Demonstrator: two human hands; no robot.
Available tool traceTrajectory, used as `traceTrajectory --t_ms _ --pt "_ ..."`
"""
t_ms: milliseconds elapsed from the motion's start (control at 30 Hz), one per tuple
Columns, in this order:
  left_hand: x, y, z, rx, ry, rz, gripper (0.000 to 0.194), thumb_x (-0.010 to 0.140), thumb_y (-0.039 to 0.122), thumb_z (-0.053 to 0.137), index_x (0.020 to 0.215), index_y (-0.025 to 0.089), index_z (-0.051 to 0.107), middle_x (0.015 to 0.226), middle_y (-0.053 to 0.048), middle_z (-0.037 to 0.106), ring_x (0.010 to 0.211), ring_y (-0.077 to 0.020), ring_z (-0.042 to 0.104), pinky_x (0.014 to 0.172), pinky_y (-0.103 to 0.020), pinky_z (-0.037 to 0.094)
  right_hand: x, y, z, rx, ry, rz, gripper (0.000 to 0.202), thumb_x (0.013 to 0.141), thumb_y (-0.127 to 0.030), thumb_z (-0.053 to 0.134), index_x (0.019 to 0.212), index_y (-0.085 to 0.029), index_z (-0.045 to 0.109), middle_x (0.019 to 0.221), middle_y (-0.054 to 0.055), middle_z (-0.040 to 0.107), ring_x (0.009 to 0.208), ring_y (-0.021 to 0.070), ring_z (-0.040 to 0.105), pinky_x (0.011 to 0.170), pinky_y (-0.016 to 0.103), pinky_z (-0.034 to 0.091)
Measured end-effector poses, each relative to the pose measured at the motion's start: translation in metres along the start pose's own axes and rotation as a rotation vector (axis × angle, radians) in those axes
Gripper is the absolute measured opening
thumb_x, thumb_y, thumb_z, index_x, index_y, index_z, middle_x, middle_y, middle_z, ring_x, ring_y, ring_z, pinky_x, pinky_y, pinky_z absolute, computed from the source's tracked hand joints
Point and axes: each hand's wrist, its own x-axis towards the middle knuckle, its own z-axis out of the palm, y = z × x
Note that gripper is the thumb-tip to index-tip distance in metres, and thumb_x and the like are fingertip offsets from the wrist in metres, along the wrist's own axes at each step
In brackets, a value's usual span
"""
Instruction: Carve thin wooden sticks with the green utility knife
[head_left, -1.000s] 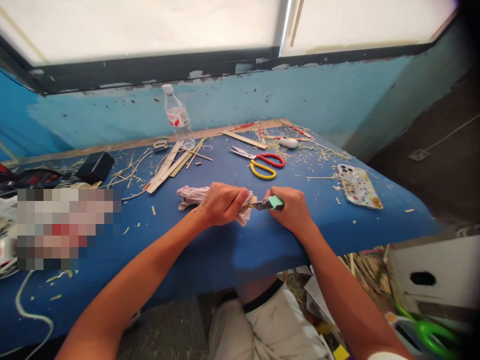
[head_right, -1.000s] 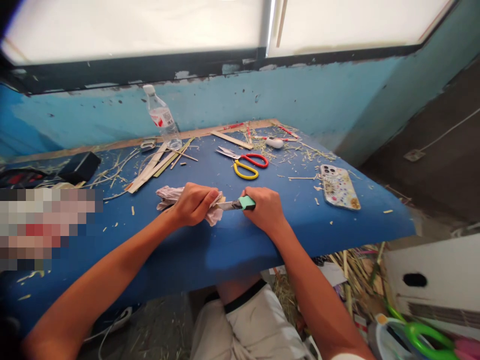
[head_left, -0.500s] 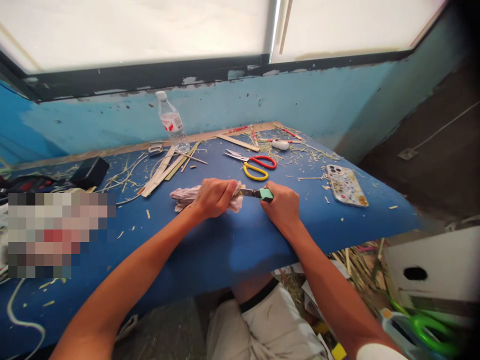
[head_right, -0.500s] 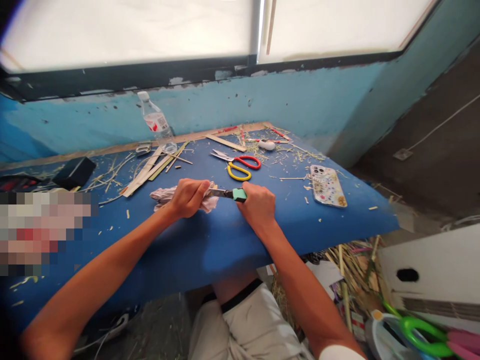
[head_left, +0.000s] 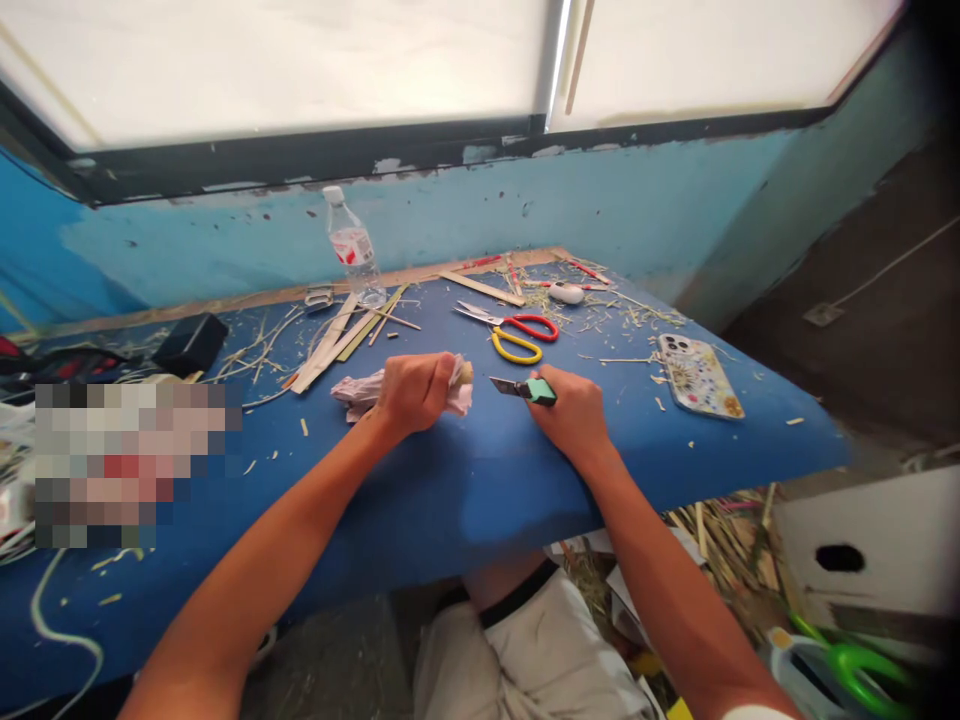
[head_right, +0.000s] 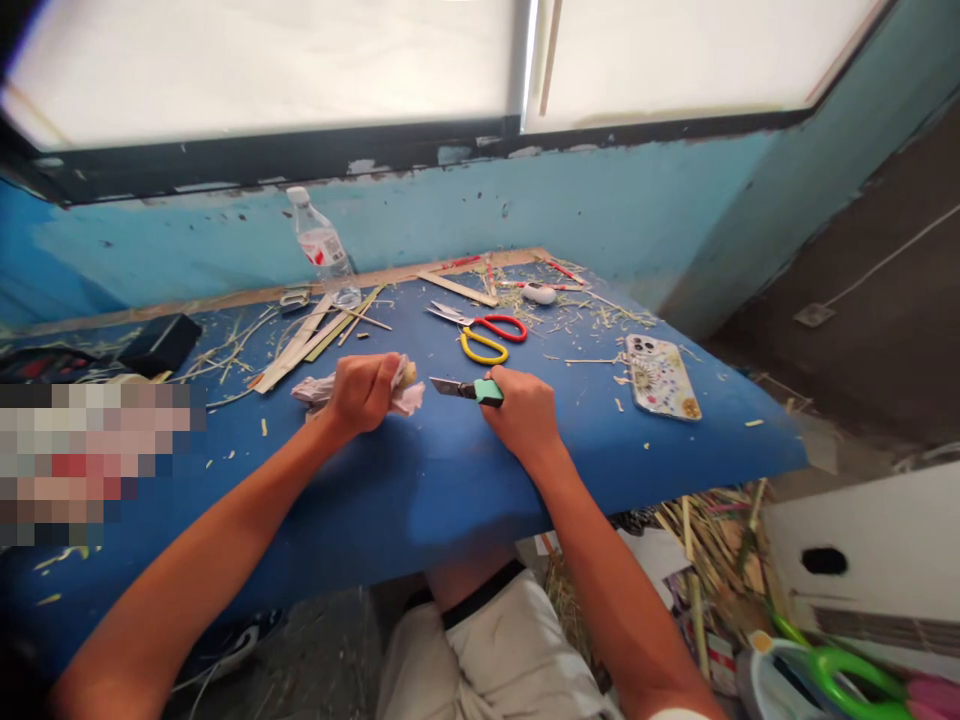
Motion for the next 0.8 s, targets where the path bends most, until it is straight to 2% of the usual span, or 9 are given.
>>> traceTrajectory --t_ms 233,533,700,800 --pt "-0.002 0.012 0.006 0.020 -0.085 0.066 0.050 0.108 0.035 0.031 0.063 0.019 0.048 0.056 -0.001 0.056 0.049 -0.0109 0.044 0.056 -0.032 0.021 0.000 0.004 0.001 0.030 -0.027 -0.127 0.026 0.095 -0.033 0.053 0.072 -0.022 0.056 0.068 0.004 0.065 0.063 0.0181 0.052 0.064 0.031 0.025" --pt "-0.002 0.016 0.003 -0.042 -0.151 0.060 0.051 0.108 0.036 0.029 0.064 0.019 0.048 0.058 -0.001 0.055 0.051 -0.0107 0.043 0.057 -0.031 0.023 0.000 0.006 0.003 0.037 -0.016 -0.161 0.026 0.096 -0.033 0.055 0.072 -0.023 0.055 0.069 0.003 0.065 0.062 0.0177 0.050 0.064 0.031 0.025" --pt "0.002 0.019 -0.004 -0.212 -0.347 0.028 0.054 0.108 0.042 0.028 0.061 0.019 0.041 0.054 0.001 0.047 0.050 -0.0098 0.038 0.058 -0.029 0.026 -0.001 0.005 0.001 0.101 -0.048 -0.214 0.026 0.098 -0.031 0.052 0.074 -0.023 0.055 0.072 0.004 0.066 0.065 0.0180 0.052 0.069 0.031 0.031" --pt "0.008 0.020 -0.014 -0.294 -0.456 0.034 0.050 0.107 0.044 0.029 0.067 0.019 0.045 0.060 0.001 0.051 0.055 -0.0104 0.043 0.060 -0.028 0.030 -0.001 0.005 0.001 0.114 -0.045 -0.214 0.027 0.098 -0.031 0.052 0.073 -0.023 0.054 0.071 0.004 0.066 0.065 0.0180 0.052 0.069 0.031 0.031"
